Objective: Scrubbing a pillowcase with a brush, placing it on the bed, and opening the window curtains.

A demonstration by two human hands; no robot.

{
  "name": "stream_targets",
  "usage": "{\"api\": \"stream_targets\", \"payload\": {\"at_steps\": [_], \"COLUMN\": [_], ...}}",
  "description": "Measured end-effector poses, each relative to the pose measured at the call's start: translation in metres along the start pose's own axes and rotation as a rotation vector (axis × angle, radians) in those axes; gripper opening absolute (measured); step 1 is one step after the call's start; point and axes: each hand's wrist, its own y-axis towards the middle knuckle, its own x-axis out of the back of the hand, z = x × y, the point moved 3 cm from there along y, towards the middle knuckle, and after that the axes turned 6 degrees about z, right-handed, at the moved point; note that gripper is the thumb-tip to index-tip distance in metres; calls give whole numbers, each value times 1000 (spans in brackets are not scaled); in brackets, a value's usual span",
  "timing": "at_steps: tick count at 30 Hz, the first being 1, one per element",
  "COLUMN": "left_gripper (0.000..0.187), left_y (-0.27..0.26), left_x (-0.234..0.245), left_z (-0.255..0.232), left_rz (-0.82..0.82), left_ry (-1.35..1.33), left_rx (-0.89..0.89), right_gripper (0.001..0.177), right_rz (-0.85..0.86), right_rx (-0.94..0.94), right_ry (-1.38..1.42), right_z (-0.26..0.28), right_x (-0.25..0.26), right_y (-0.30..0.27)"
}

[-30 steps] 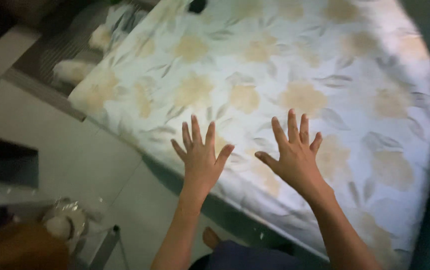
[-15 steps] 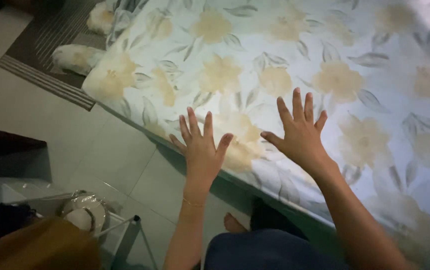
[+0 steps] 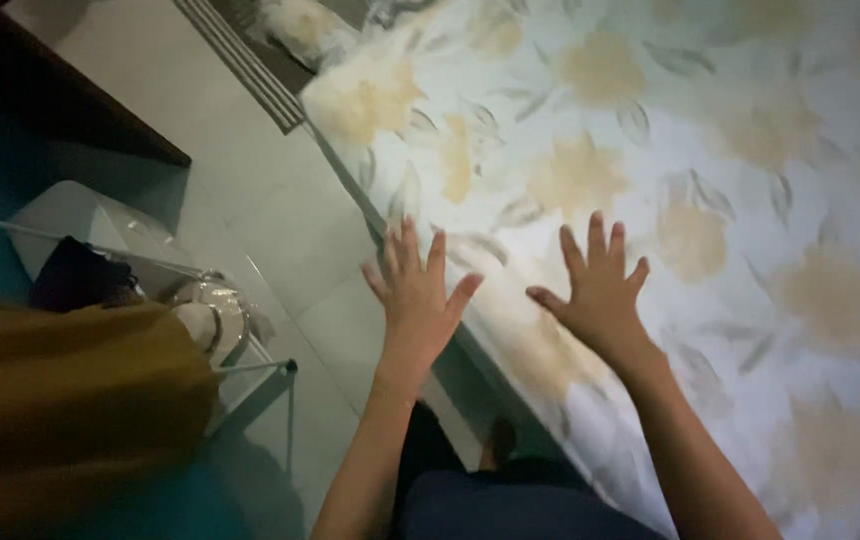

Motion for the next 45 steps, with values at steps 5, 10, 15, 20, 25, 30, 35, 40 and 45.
{"api": "stream_targets", "payload": {"at_steps": [5, 10, 15, 20, 25, 30, 35, 40, 45], "left_gripper": [80, 82, 79, 78, 77, 74, 74, 74, 74], "left_y": [22, 67, 110, 162, 223, 277, 343, 396, 465], "left_x": [6, 6, 54, 73, 59, 67, 105, 99, 85], "left_z": [42, 116, 182, 242, 275, 311, 363, 409, 440], "left_rz": [114, 80, 62, 19, 10, 111, 49, 41, 60], "left_ry": [-33, -40, -96, -119, -188, -172, -75, -87, -111], "left_rx": [170, 164, 175, 81, -44, -103, -158, -69, -182], "right_gripper": [101, 102, 103, 102, 104, 107, 108, 104, 100], "right_rz": [48, 57, 101, 37, 107, 177, 157, 66, -33], "right_rx": [80, 102, 82, 52, -89, -261, -304, -206, -180], "right_ry": [-49, -49, -68, 14, 69, 36, 97, 98, 125], "right_z": [32, 85, 138, 180, 165, 123, 154, 222, 254], "right_x": [-18, -34, -40, -36, -48, -82, -80, -50, -51], "right_y": [66, 134, 217, 263, 286, 338, 424, 509, 558]}}
